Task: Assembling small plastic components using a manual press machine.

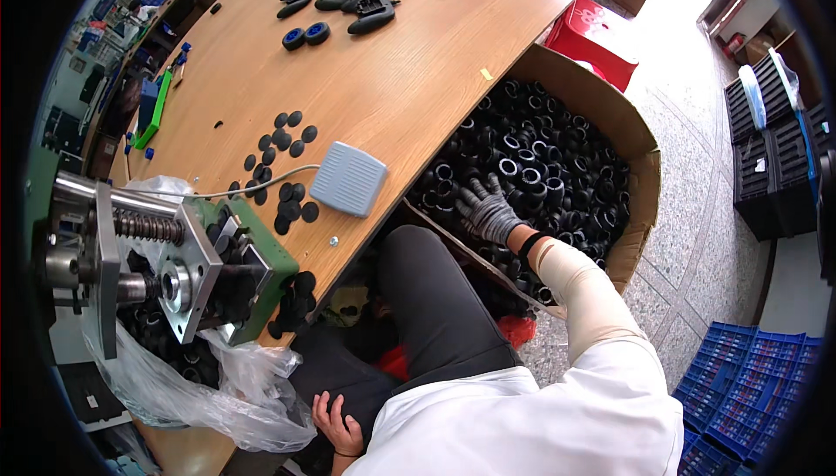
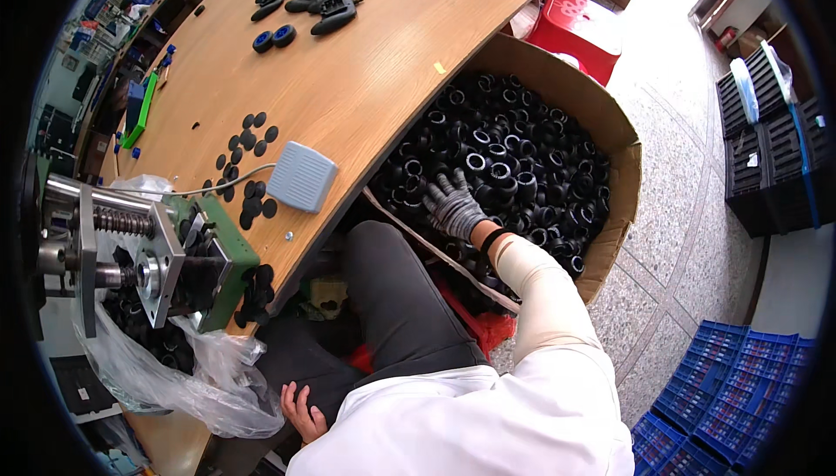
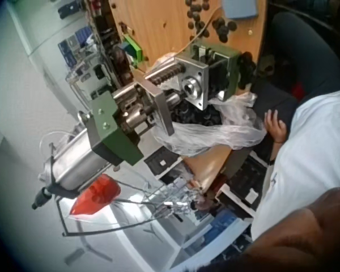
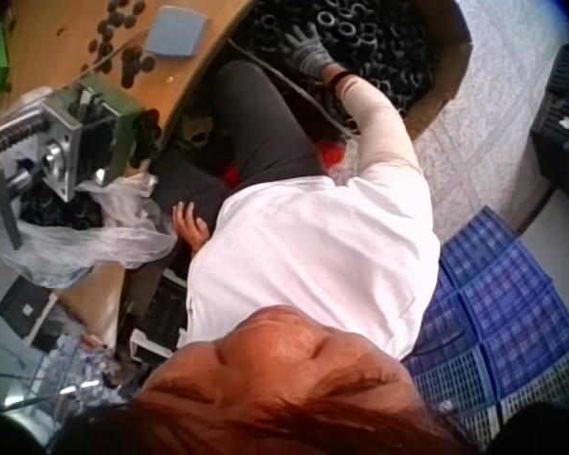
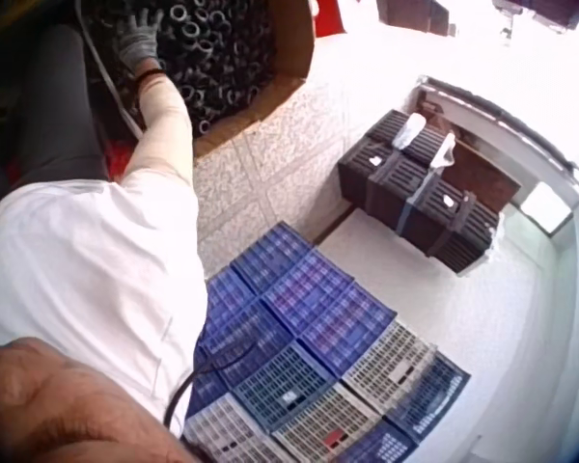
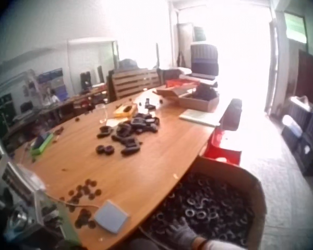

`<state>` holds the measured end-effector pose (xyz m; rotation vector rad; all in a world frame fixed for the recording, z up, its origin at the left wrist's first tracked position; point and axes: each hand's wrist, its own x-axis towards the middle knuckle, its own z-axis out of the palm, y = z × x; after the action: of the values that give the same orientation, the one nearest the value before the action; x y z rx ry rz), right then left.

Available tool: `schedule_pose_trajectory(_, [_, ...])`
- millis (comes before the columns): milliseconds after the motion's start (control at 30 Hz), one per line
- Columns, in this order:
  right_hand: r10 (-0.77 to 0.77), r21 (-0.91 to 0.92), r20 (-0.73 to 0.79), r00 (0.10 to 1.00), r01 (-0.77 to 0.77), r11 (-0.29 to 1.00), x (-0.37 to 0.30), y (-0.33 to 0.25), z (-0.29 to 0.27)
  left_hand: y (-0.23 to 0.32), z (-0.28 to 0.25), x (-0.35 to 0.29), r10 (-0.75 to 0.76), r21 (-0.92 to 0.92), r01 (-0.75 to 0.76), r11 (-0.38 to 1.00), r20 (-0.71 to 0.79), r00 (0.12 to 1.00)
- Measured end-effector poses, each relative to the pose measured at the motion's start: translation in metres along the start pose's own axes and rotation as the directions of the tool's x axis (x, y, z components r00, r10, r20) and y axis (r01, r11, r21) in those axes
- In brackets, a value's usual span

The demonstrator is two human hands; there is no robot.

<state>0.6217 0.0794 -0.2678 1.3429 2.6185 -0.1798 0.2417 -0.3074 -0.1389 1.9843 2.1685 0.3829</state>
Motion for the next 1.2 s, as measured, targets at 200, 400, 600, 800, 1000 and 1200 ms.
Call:
schedule_pose_trajectory(200, [0.192,0.031,-0.086,0.978,-0.19,0.981,0.012,0.082,-0.021,0.012,-0.016,0.007,-0.046,0.042,0.044,0.998,0.037,0.998])
schedule_pose_trajectory(400, [0.511,0.083,-0.053,0.858,-0.506,0.859,0.013,0.131,-0.01,0.027,-0.016,0.019,-0.058,0.006,0.059,0.998,-0.023,0.998])
schedule_pose_trajectory(600, [0.848,0.279,0.117,0.517,-0.837,0.471,-0.115,0.168,0.087,0.043,-0.018,0.075,0.141,-0.146,-0.154,0.977,-0.096,0.985])
schedule_pose_trajectory(800, [0.842,0.098,0.437,0.316,-0.947,0.304,-0.136,0.08,0.05,0.043,-0.146,0.128,0.393,-0.007,-0.464,0.886,-0.518,0.759])
schedule_pose_trajectory(1000, [0.505,0.078,0.339,0.794,-0.559,0.825,-0.092,0.104,0.007,-0.078,-0.193,0.195,0.061,0.254,0.12,0.96,-0.605,0.794])
schedule_pose_trajectory(1200, [0.441,0.391,-0.178,0.88,-0.348,0.852,-0.031,-0.008,-0.207,-0.119,-0.189,0.215,0.043,0.414,0.171,0.894,-0.461,0.886])
